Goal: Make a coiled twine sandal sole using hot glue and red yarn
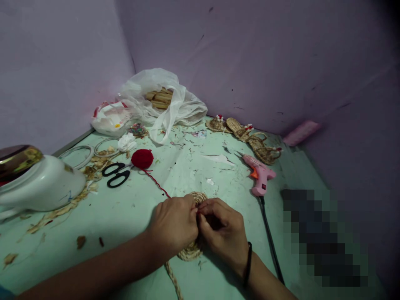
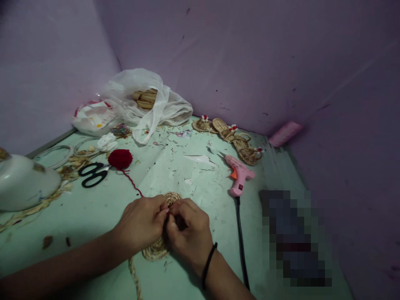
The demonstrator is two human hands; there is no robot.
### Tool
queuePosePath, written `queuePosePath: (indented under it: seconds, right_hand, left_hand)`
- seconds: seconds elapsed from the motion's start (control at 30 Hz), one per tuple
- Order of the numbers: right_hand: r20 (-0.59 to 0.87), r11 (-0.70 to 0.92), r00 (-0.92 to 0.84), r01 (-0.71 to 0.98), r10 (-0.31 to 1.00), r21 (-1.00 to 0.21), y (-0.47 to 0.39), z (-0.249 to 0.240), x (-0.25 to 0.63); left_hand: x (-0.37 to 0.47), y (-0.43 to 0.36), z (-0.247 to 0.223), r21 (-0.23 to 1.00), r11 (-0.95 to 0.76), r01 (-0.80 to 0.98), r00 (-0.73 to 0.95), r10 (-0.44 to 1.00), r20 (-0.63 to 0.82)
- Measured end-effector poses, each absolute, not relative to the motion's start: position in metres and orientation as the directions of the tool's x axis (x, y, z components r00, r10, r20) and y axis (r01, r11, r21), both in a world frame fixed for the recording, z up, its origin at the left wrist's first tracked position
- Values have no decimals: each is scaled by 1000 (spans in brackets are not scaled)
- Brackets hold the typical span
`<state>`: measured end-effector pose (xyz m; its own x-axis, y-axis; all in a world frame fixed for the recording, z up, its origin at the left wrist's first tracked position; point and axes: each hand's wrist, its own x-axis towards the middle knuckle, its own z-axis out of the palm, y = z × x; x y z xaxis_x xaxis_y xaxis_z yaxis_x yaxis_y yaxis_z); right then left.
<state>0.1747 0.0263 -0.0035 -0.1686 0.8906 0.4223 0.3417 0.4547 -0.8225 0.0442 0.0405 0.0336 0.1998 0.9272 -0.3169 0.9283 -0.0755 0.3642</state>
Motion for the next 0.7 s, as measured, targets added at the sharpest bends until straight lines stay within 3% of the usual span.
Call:
queuePosePath:
  seconds: [0.27, 0.5, 0.7]
  right_hand:
    - [346, 353, -80, 313, 935, -882, 21, -7, 170]
    - [41, 51, -55, 189, 998, -981, 17, -9, 169]
    - [-147, -141, -39, 119, 988, -983, 14, -4, 165]
  left_hand:
    - [49, 34, 44, 177, -108, 978, 163, 930, -330]
    - [51, 24, 33, 95, -191, 977, 207, 958, -196]
    - [46, 30, 37, 48, -212, 976, 217, 957, -190]
